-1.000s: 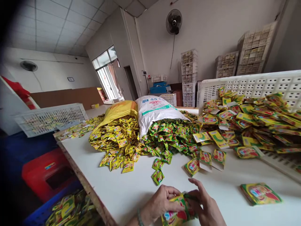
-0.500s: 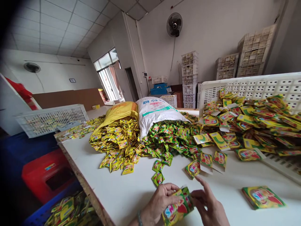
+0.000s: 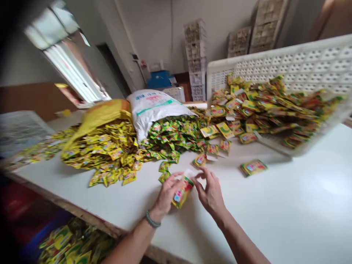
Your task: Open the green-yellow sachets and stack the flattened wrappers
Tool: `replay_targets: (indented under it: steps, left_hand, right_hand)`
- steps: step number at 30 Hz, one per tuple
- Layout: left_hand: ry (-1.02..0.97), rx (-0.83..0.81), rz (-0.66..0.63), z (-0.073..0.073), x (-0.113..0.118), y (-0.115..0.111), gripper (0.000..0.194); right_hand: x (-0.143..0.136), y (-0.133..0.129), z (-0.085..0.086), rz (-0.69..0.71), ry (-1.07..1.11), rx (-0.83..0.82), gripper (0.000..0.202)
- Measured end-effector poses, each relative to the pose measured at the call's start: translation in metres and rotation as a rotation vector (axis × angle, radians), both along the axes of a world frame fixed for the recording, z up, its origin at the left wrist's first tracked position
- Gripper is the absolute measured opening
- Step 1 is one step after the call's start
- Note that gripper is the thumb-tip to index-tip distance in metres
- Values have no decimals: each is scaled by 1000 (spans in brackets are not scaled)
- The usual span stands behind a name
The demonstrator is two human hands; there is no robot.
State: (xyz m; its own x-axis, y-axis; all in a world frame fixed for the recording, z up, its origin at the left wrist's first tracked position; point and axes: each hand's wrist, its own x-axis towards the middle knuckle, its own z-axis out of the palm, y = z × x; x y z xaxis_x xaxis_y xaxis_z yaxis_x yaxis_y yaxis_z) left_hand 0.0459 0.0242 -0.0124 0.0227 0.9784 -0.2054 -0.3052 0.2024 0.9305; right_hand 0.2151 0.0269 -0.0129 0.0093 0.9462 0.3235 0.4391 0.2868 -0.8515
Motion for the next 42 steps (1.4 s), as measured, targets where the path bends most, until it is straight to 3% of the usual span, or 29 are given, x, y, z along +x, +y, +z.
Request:
replay_targets:
  steps: [3,7,10,13,17,20,25,31,33,39,42]
  left_hand:
    - [-58,23,34,3,-2,4,64]
    - [12,51,-134,3,-3,1,60]
    - [59,32,-243,2,-3,-3,54]
    - [73,19,-291,2,-4,-4,51]
    - [89,17,-228,2,-6,-2,59]
    - [97,0,-122,4,-7,-2,65]
    - [119,-1,-158,6,-8,-5,62]
    - [169,-25,-155,2,-6,-4,58]
    - [165,-28,-159,2,-6,-4,56]
    - [164,4,-254,2,-7,-3,60]
    - [242,44,-276,1,-10,-2,56]
  right_hand:
    - [-3,4,-1,18,126,-75,41]
    - [-13,5,-16,233,374,-264,42]
    - [-15,3,-23,256,354,-301,45]
    - [-10,3,-20,245,331,-330,42]
    - [-6,3,-6,203,375,-340,55]
    - [-7,2,0,236,358,-355,42]
    - [-7,3,-4,270,519,-447,46]
    - [-8,-1,-6,271,111,-210,42]
    - [-8,-1,-6,254,80,-168,40]
    - [3,3,-1,334,586,-565,46]
    - [5,2,4,333,495,-548,44]
